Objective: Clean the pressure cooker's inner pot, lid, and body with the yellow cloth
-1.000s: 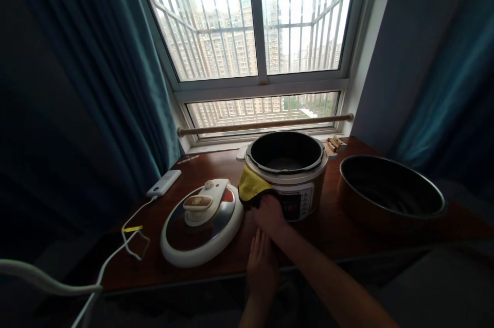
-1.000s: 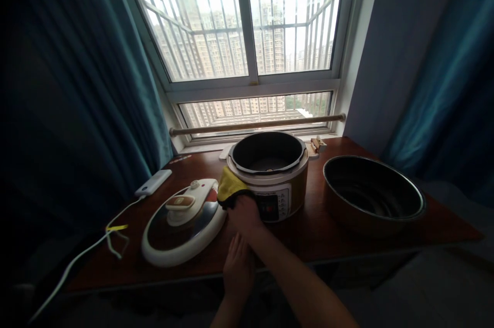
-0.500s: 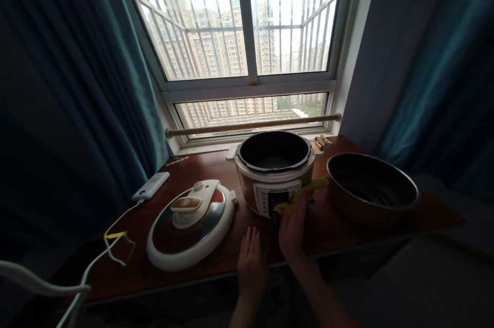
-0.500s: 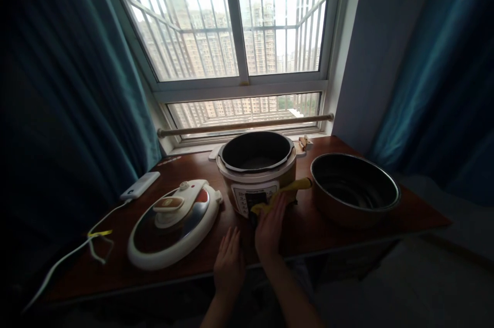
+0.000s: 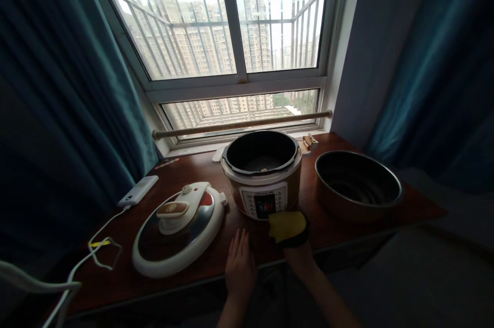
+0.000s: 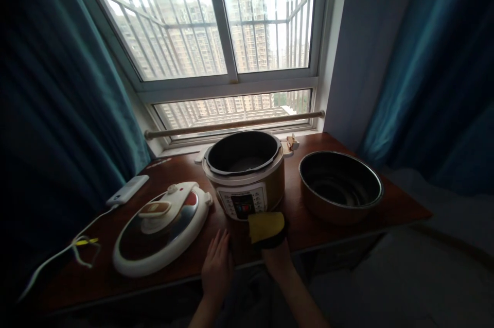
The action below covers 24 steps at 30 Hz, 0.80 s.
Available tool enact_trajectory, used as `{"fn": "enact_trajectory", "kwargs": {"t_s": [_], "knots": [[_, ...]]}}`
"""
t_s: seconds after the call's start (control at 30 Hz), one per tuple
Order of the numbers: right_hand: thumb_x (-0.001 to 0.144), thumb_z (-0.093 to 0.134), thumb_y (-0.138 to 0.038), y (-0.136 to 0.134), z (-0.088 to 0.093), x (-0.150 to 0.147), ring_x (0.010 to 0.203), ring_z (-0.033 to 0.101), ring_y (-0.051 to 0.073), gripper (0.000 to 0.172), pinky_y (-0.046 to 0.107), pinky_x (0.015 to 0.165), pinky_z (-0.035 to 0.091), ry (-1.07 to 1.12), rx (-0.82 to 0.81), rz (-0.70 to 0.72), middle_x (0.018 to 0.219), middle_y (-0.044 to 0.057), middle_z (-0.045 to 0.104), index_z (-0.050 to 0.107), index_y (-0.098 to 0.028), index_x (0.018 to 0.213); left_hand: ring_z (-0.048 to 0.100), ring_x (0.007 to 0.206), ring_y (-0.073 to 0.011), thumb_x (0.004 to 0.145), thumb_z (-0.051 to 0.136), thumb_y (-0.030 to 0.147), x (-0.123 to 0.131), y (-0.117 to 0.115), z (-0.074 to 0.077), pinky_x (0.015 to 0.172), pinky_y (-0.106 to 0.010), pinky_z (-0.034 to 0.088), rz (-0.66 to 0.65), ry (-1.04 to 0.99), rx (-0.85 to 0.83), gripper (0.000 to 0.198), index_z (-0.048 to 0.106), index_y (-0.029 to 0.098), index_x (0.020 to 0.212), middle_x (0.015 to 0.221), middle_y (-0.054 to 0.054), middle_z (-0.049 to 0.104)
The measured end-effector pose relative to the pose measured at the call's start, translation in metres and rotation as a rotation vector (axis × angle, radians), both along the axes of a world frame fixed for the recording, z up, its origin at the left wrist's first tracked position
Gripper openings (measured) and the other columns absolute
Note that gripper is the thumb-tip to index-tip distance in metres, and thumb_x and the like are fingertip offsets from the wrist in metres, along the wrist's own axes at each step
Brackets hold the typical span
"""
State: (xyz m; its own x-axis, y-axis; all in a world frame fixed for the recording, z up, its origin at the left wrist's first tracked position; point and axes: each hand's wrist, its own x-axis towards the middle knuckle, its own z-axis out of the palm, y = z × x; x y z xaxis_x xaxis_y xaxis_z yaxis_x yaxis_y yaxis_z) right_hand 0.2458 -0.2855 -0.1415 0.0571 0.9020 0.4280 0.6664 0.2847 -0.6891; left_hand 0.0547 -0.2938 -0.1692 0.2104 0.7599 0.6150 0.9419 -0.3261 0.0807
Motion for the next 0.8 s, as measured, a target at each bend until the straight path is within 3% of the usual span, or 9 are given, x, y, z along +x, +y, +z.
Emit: {"fn": "enact_trajectory", "kwargs": {"t_s": [0.17, 0.23, 0.33, 0.47, 0.57, 0.67, 0.73, 0.8], "knots": [[0.085, 0.038, -0.018, -0.005, 0.017, 0.047, 0.103, 0.057, 0.026, 0.037, 0.041, 0.089, 0.042, -0.321, -0.238, -0.075, 0.111, 0.01, 0.062, 0.058, -0.019, 0.115, 0.041, 0.125, -0.0244, 0.081, 0.037, 0.009, -0.002, 0.003, -0.001, 0.1, -0.043, 0.039, -0.013, 0.022, 0.003, 0.046, 0.046, 0.014, 0.126, 0.127, -0.01, 0.053], [0.086, 0.039, -0.023, 0.004, 0.028, 0.063, 0.096, 0.06, 0.025, 0.033, 0.036, 0.083, 0.044, -0.321, -0.358, -0.101, 0.101, 0.013, 0.065, 0.059, -0.014, 0.111, 0.041, 0.125, -0.0243, 0.08, 0.037, 0.009, -0.003, 0.004, -0.002, 0.1, -0.043, 0.039, -0.021, 0.033, 0.006, 0.047, 0.045, 0.014, 0.127, 0.128, -0.01, 0.053], [0.087, 0.038, -0.028, 0.021, 0.045, 0.078, 0.087, 0.064, 0.024, 0.04, 0.032, 0.073, 0.046, -0.286, -0.487, -0.093, 0.093, 0.013, 0.067, 0.048, -0.011, 0.122, 0.039, 0.126, -0.0243, 0.08, 0.038, 0.008, -0.004, 0.004, -0.003, 0.1, -0.044, 0.039, -0.023, 0.029, 0.0, 0.048, 0.044, 0.015, 0.127, 0.129, -0.011, 0.052], [0.085, 0.04, -0.024, 0.03, 0.059, 0.082, 0.097, 0.06, 0.025, 0.043, 0.033, 0.079, 0.045, -0.329, -0.456, -0.025, 0.104, 0.015, 0.063, 0.045, -0.01, 0.126, 0.037, 0.128, -0.0243, 0.08, 0.038, 0.008, -0.004, 0.004, -0.002, 0.102, -0.044, 0.038, -0.026, 0.002, -0.025, 0.05, 0.041, 0.015, 0.13, 0.131, -0.01, 0.05], [0.08, 0.047, -0.023, 0.014, 0.064, 0.083, 0.114, 0.049, 0.026, 0.051, 0.036, 0.093, 0.041, -0.287, -0.387, 0.032, 0.123, 0.017, 0.052, 0.044, -0.009, 0.129, 0.037, 0.128, -0.0239, 0.081, 0.038, 0.008, -0.004, 0.002, 0.003, 0.101, -0.045, 0.038, -0.039, -0.062, -0.05, 0.054, 0.036, 0.018, 0.134, 0.132, -0.009, 0.049], [0.079, 0.052, -0.03, -0.016, 0.076, 0.098, 0.129, 0.034, 0.024, 0.058, 0.038, 0.105, 0.032, -0.118, -0.338, 0.11, 0.139, 0.011, 0.038, 0.04, -0.015, 0.133, 0.037, 0.128, -0.0244, 0.083, 0.04, 0.012, 0.002, -0.003, 0.016, 0.1, -0.047, 0.04, -0.082, -0.212, -0.083, 0.055, 0.033, 0.021, 0.136, 0.135, -0.008, 0.046], [0.08, 0.052, -0.035, -0.036, 0.09, 0.12, 0.128, 0.036, 0.024, 0.054, 0.04, 0.106, 0.032, 0.045, -0.318, 0.128, 0.138, 0.009, 0.04, 0.043, -0.02, 0.131, 0.04, 0.126, -0.0242, 0.084, 0.042, 0.015, 0.013, -0.007, 0.034, 0.098, -0.045, 0.042, -0.139, -0.349, -0.14, 0.051, 0.037, 0.022, 0.134, 0.135, -0.008, 0.046], [0.08, 0.053, -0.039, -0.05, 0.109, 0.15, 0.121, 0.045, 0.025, 0.048, 0.041, 0.101, 0.038, 0.254, -0.275, 0.042, 0.132, 0.009, 0.048, 0.05, -0.024, 0.125, 0.046, 0.121, -0.0223, 0.085, 0.043, 0.019, 0.032, -0.009, 0.061, 0.097, -0.04, 0.044, -0.243, -0.507, -0.276, 0.043, 0.046, 0.023, 0.128, 0.131, -0.007, 0.05]]}}
